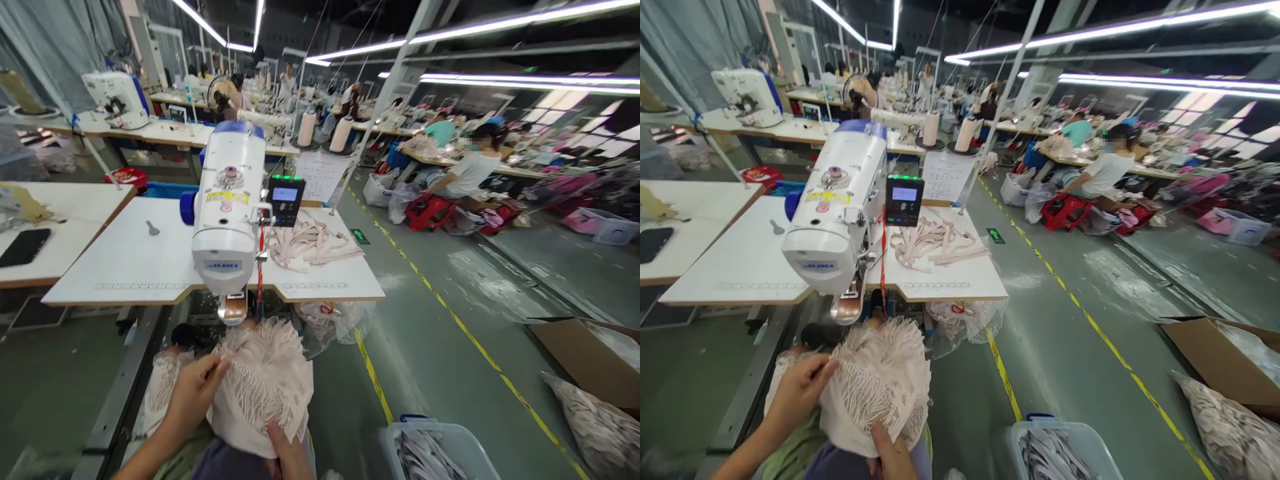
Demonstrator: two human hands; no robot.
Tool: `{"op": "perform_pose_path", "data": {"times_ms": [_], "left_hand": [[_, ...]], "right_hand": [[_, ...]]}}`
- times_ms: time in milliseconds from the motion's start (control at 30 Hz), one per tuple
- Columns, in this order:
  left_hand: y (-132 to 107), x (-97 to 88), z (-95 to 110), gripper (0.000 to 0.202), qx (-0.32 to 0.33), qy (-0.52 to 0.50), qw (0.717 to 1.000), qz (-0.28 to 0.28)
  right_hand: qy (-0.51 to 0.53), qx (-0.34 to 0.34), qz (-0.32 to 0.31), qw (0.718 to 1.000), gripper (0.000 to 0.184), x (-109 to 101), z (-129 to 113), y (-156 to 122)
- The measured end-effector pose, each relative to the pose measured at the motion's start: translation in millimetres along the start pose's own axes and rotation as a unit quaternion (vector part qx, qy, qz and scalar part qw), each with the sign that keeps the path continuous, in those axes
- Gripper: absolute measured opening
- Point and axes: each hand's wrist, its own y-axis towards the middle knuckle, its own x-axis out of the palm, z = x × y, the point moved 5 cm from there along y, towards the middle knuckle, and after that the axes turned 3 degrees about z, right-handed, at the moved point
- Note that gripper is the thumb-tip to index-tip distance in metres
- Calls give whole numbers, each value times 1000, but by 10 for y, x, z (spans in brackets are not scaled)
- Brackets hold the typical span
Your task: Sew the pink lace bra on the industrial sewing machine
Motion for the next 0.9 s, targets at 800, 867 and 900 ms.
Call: {"op": "perform_pose_path", "data": {"times_ms": [800,867,900], "left_hand": [[881,-323,374,34,5,-18,998,-61],[949,-374,329,25,-16,-21,999,-41],[974,-396,321,23,-17,-15,999,-25]], "right_hand": [[-107,-115,12,987,41,-326,-1456,1514],[-81,-111,23,990,42,-335,-1467,1594],[-75,-116,30,990,41,-342,-1476,1626]]}}
